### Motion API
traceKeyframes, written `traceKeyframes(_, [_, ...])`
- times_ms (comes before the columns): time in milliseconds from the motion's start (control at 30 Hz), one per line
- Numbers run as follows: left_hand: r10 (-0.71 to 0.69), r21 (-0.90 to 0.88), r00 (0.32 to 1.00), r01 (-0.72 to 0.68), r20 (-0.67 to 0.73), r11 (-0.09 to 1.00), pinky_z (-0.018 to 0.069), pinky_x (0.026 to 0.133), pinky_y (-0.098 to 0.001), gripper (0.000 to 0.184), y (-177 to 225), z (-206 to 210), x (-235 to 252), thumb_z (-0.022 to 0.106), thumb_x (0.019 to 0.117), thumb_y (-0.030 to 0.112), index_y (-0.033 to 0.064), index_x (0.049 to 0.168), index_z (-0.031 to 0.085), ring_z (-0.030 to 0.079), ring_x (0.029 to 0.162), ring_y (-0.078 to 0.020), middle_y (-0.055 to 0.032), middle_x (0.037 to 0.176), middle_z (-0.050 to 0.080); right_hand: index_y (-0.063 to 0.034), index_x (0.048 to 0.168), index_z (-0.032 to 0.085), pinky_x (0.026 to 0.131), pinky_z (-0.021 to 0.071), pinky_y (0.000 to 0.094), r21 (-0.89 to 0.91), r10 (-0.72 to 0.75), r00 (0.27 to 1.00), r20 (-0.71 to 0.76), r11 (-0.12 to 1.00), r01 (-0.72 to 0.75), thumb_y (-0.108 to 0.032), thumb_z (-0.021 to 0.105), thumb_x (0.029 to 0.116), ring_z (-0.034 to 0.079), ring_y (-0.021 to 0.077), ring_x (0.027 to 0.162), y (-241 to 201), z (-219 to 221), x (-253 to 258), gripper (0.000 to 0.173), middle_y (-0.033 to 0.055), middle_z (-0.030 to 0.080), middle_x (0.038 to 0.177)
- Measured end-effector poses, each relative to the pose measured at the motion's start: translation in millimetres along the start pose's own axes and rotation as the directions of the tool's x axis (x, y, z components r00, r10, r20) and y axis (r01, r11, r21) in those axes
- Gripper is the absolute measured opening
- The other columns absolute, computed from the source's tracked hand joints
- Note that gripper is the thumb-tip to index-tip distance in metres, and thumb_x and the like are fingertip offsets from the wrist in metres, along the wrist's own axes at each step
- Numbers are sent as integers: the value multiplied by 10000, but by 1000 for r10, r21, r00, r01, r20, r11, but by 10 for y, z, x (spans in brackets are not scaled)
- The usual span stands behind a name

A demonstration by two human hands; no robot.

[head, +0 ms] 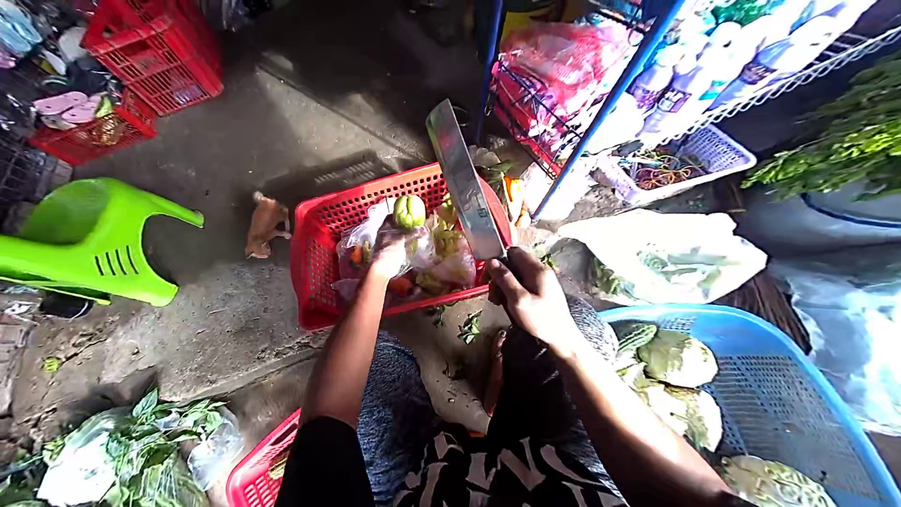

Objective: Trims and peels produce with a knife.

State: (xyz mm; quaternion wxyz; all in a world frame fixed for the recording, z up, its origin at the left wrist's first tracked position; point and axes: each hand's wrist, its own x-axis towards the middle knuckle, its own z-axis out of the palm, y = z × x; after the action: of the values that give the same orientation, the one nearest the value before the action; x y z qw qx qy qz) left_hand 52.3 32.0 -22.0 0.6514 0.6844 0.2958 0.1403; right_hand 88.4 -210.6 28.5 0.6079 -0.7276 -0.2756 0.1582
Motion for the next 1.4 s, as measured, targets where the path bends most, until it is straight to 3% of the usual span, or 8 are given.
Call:
traceKeyframes(167, [247, 227, 949, -201, -194, 953, 517, 1022, -480, 876, 436, -170, -185, 827, 838, 178, 154, 1548, 315, 612, 1221, -265, -150, 1387, 588, -73, 973, 588, 511, 493, 188, -63, -125, 991, -42, 990, 122, -278, 463, 1080, 537, -5, 519, 25, 59, -49, 263, -76, 540, 654])
traceKeyframes(367, [464, 503, 832, -274, -303, 820, 525, 994, -493, 732, 505, -119, -374, 886, 764, 199, 23, 1372, 518, 644, 1138, -294, -187, 1230, 655, -12, 1053, 624, 503, 499, 282, -325, -204, 979, 9, 925, 196, -326, 445, 1091, 554, 82, 508, -229, 147, -118, 363, -4, 534, 628])
traceKeyframes(667, [421, 128, 814, -405, -402, 905, 497, 1040, -390, 527, 72, 159, -403, 644, 925, 38, 18, 1418, 459, 605, 1194, -202, -161, 1291, 610, -38, 952, 591, 507, 467, 273, -420, -207, 978, -25, 890, 178, -270, 457, 1080, 540, 84, 512, -322, 380, 10, 297, -7, 500, 601])
traceKeyframes(867, [293, -601, 904, -425, -310, 676, 522, 973, -343, 350, 1, 276, -343, 385, 1072, 363, 158, 1316, 532, 614, 1095, -99, 1, 1176, 636, -42, 951, 582, 502, 478, 262, -431, -204, 979, -17, 885, 177, -271, 449, 1078, 539, 70, 504, -287, 466, 123, 293, -14, 501, 602])
traceKeyframes(1067, [302, -696, 924, -375, -232, 613, 551, 928, -304, 354, -48, 410, -439, 465, 1044, 442, 199, 1286, 556, 640, 1060, -67, 37, 1137, 668, -24, 1030, 579, 499, 498, 276, -381, -256, 963, -89, 902, 204, -266, 438, 1087, 543, 69, 496, -291, 567, 178, 286, -23, 502, 597])
traceKeyframes(1133, [310, -483, 902, -423, -299, 767, 549, 910, -279, 408, -45, 491, -507, 564, 948, 60, 60, 1346, 476, 635, 1040, -80, -41, 1138, 641, -6, 1042, 577, 508, 520, 284, -348, -274, 955, -114, 911, 219, -237, 429, 1086, 555, 81, 503, -200, 669, 152, 277, -9, 511, 610])
traceKeyframes(1200, [320, -193, 888, -396, -331, 898, 535, 903, -274, 569, 5, 496, -554, 675, 847, -26, -42, 1367, 446, 623, 1023, -87, -107, 1136, 634, 7, 1006, 583, 507, 500, 292, -409, -275, 956, -105, 888, 210, -220, 430, 1078, 550, 104, 506, -167, 733, 98, 283, 7, 510, 607])
traceKeyframes(1400, [386, -503, 880, -474, -275, 722, 505, 966, -281, 327, 13, 250, -492, 328, 1081, 208, 108, 1322, 524, 598, 1088, -46, 5, 1181, 625, 42, 1035, 629, 560, 522, 415, -562, -171, 985, -8, 815, 137, -209, 454, 1060, 629, 247, 579, -263, 660, -100, 307, 96, 585, 638])
